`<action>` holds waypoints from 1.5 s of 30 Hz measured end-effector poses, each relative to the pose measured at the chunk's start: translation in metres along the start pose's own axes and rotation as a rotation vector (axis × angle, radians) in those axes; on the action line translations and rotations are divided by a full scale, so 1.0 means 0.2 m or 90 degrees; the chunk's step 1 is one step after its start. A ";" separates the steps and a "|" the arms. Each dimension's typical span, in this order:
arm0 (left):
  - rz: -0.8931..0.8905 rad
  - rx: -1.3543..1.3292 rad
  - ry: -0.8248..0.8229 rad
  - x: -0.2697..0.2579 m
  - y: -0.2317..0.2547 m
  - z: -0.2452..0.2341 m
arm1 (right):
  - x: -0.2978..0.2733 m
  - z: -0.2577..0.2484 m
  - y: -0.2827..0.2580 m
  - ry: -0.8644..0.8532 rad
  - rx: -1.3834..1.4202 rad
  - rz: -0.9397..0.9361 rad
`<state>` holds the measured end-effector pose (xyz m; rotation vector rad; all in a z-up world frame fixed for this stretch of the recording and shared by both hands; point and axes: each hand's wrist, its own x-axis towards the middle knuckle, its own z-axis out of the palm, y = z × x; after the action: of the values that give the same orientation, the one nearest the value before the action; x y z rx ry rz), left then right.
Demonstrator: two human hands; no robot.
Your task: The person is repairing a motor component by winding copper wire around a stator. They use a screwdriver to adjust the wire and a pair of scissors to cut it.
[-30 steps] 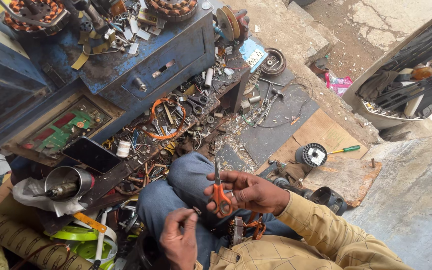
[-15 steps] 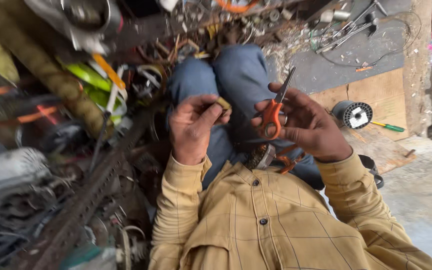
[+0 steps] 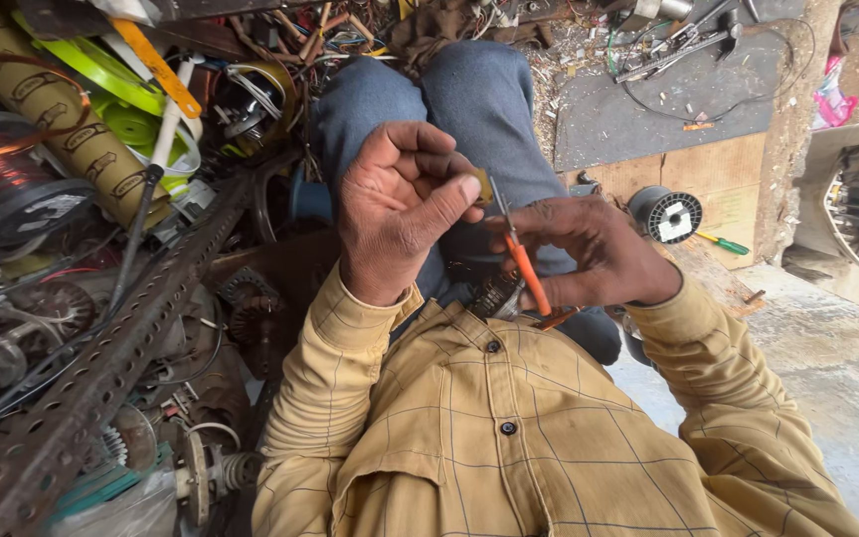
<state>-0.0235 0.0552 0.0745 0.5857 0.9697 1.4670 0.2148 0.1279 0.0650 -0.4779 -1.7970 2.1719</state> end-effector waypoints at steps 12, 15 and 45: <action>-0.009 0.048 0.040 0.03 -0.05 0.01 | 0.04 0.02 0.06 0.027 -0.084 -0.032; -0.004 0.049 0.040 0.03 -0.06 0.00 | 0.05 0.03 0.05 0.040 -0.061 -0.021; -0.003 0.050 0.023 0.04 -0.07 -0.05 | 0.07 0.04 0.06 0.051 -0.169 -0.014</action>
<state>-0.0260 0.0591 0.0563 0.6157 1.0608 1.4447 0.1976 0.1238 0.0536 -0.5914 -2.0447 1.8791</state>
